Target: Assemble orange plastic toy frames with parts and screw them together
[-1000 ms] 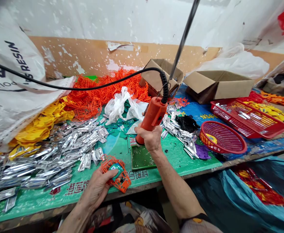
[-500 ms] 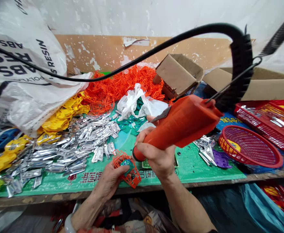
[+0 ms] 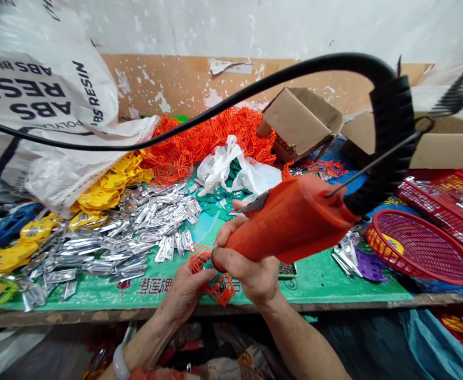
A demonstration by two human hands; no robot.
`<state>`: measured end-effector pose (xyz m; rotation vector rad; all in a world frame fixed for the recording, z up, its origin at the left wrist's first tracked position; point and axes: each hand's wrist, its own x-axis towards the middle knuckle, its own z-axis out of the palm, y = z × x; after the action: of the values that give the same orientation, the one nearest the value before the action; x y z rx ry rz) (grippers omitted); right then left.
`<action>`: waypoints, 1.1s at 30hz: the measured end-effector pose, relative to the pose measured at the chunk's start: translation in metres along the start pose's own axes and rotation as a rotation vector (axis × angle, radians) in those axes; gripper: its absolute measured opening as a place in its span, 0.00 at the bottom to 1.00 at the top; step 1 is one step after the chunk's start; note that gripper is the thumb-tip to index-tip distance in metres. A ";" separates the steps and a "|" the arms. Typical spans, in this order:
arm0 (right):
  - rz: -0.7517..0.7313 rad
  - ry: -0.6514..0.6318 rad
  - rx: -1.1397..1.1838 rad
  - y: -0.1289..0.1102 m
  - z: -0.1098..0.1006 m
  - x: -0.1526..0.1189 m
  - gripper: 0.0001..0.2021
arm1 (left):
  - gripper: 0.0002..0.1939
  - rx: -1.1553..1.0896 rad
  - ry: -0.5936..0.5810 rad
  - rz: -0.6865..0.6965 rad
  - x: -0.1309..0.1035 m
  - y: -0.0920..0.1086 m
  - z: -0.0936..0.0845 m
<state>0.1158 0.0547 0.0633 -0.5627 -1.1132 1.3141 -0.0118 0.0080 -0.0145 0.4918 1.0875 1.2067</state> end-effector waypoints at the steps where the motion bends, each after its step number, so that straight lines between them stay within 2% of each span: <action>1: 0.002 0.000 -0.025 0.001 0.000 0.000 0.24 | 0.12 0.003 -0.008 0.001 0.000 -0.001 0.000; 8: -0.038 0.004 -0.131 0.003 -0.002 -0.002 0.21 | 0.09 0.021 -0.022 0.033 0.002 -0.003 -0.002; 13: -0.054 -0.015 -0.203 0.007 -0.007 -0.003 0.12 | 0.08 0.038 -0.021 0.051 0.002 -0.006 -0.003; 17: -0.053 -0.038 -0.227 0.010 -0.008 -0.003 0.10 | 0.08 0.040 -0.045 0.078 0.003 -0.007 -0.004; 26: 0.043 -0.157 -0.206 0.006 0.010 0.003 0.06 | 0.12 -0.019 -0.081 0.077 0.002 -0.008 -0.008; 33: 0.138 -0.267 -0.196 -0.002 0.018 0.009 0.08 | 0.11 0.010 -0.080 0.050 0.003 -0.011 -0.012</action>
<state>0.0995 0.0578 0.0752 -0.6294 -1.4562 1.4374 -0.0172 0.0041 -0.0299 0.5731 1.0186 1.2159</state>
